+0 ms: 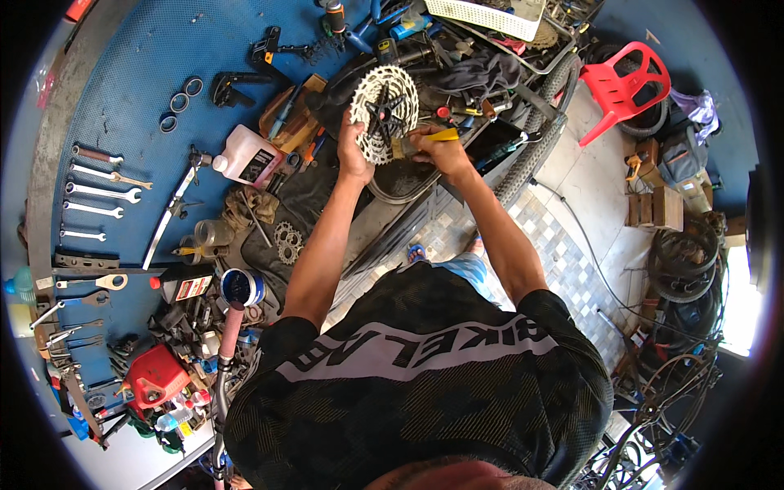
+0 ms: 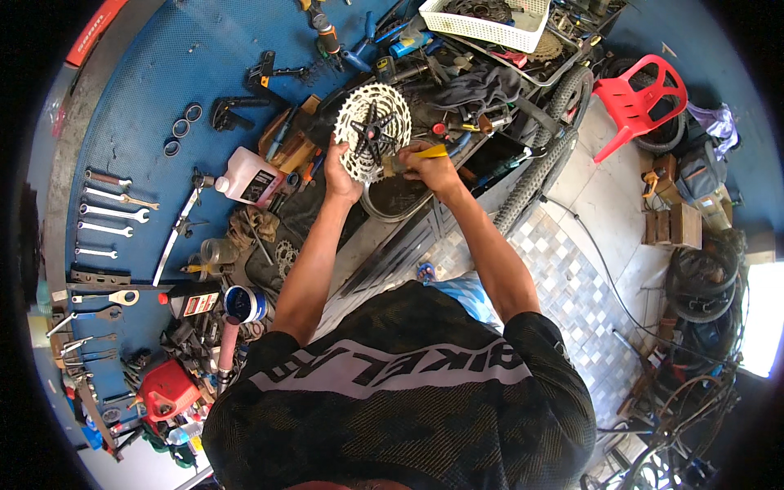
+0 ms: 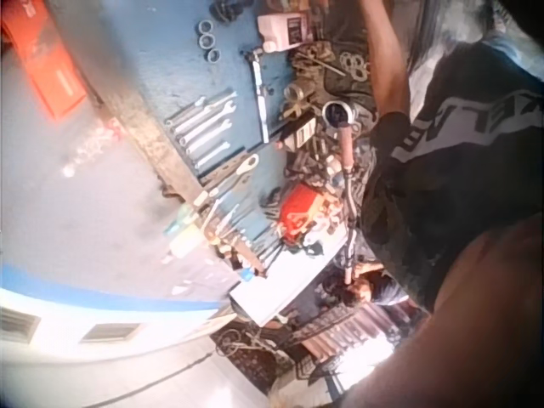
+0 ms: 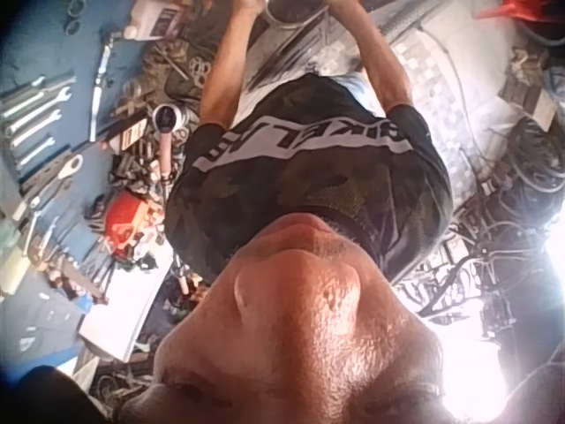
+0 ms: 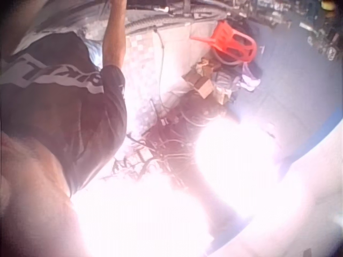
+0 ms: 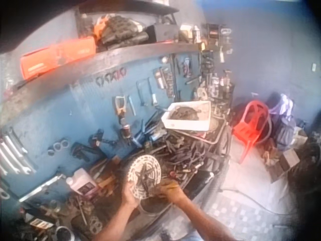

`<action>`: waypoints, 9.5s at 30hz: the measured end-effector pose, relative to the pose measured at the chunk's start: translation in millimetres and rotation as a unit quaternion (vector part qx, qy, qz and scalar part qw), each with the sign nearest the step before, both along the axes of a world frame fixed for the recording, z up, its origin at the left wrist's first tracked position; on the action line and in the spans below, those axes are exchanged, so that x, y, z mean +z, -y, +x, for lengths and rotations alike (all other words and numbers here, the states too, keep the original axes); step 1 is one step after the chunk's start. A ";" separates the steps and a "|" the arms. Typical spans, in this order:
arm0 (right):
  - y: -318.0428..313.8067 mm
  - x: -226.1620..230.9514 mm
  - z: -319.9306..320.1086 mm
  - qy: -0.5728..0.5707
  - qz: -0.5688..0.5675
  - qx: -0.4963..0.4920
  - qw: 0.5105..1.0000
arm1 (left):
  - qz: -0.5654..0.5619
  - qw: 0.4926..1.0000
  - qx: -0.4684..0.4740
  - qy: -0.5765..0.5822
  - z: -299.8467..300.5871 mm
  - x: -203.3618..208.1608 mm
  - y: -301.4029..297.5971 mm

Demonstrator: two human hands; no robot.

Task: The person scrubs a bicycle cassette with a yellow brush over a metal tray, rotating the cassette to clean between the sprockets. The cassette is then placed into the tray.

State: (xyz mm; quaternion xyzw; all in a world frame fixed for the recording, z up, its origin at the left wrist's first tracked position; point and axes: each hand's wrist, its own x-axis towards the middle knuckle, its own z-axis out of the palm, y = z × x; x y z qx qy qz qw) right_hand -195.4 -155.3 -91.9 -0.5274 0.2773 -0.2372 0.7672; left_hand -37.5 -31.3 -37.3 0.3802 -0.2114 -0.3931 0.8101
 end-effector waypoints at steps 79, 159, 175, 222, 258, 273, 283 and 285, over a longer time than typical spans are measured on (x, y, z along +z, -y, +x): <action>49.6 12.5 -17.4 -0.191 -0.370 0.092 0.905 | 0.089 0.986 -0.117 -0.072 51.5 -3.5 -44.4; -20.9 35.0 -4.5 -0.016 -0.421 0.033 0.906 | 0.073 0.996 -0.006 -0.052 10.5 21.6 -16.4; -4.2 58.5 -5.9 -0.035 -0.386 0.111 0.915 | 0.069 0.996 -0.042 -0.046 17.3 17.0 -14.5; -12.1 40.4 15.1 -0.100 -0.288 -0.025 0.952 | 0.103 0.994 -0.008 -0.026 16.2 5.5 -18.8; 11.7 16.2 -19.0 -0.020 -0.381 -0.054 0.923 | 0.066 0.995 -0.022 -0.068 32.3 7.3 -27.7; 14.6 18.4 -45.5 -0.240 -0.435 -0.022 0.868 | 0.022 0.999 -0.033 -0.032 44.8 19.5 -42.8; -1.0 44.5 10.4 -0.099 -0.132 -0.010 0.986 | 0.061 0.998 -0.007 -0.012 24.0 2.9 -26.3; -0.1 43.6 13.5 -0.109 -0.142 -0.008 0.984 | 0.051 0.999 -0.018 0.011 22.4 3.5 -27.3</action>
